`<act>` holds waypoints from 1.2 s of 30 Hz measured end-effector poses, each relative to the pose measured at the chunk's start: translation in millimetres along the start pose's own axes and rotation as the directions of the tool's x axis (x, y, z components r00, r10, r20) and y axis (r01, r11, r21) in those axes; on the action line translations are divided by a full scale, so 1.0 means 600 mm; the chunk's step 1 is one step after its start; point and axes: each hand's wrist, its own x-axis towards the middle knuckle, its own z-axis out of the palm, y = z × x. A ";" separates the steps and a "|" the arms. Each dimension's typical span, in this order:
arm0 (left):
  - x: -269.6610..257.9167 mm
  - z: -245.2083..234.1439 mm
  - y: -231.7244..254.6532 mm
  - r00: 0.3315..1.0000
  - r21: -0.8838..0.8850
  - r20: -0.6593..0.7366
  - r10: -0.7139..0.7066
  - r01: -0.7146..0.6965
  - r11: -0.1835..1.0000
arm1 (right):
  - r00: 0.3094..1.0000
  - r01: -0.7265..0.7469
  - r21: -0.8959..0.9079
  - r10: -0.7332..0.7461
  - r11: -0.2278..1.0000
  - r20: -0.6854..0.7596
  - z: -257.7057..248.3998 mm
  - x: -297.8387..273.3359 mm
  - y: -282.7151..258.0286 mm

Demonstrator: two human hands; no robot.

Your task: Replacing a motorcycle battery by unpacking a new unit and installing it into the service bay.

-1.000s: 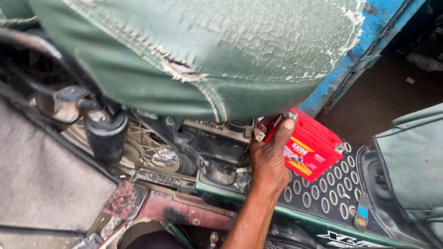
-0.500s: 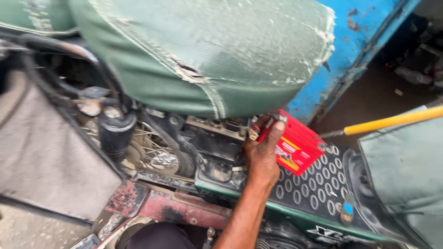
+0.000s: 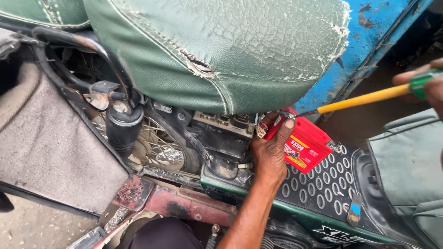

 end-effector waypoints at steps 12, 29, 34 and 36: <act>0.001 -0.007 -0.002 1.000 -0.052 0.024 -0.010 0.011 0.999 | 0.993 0.080 -0.208 -0.095 0.975 -0.064 0.171 -0.072 -0.274; -0.004 -0.006 0.003 0.998 -0.030 0.060 -0.006 0.008 1.000 | 0.969 0.245 -0.202 -0.242 0.948 0.042 0.235 -0.037 -0.448; -0.003 -0.009 -0.001 0.999 0.000 0.043 0.011 -0.011 1.000 | 0.851 0.509 -0.552 -0.485 0.661 0.204 0.228 -0.038 -0.479; -0.001 -0.009 -0.004 0.999 -0.021 0.040 -0.011 0.011 1.000 | 0.895 0.412 -0.542 -0.437 0.733 0.091 0.221 -0.030 -0.347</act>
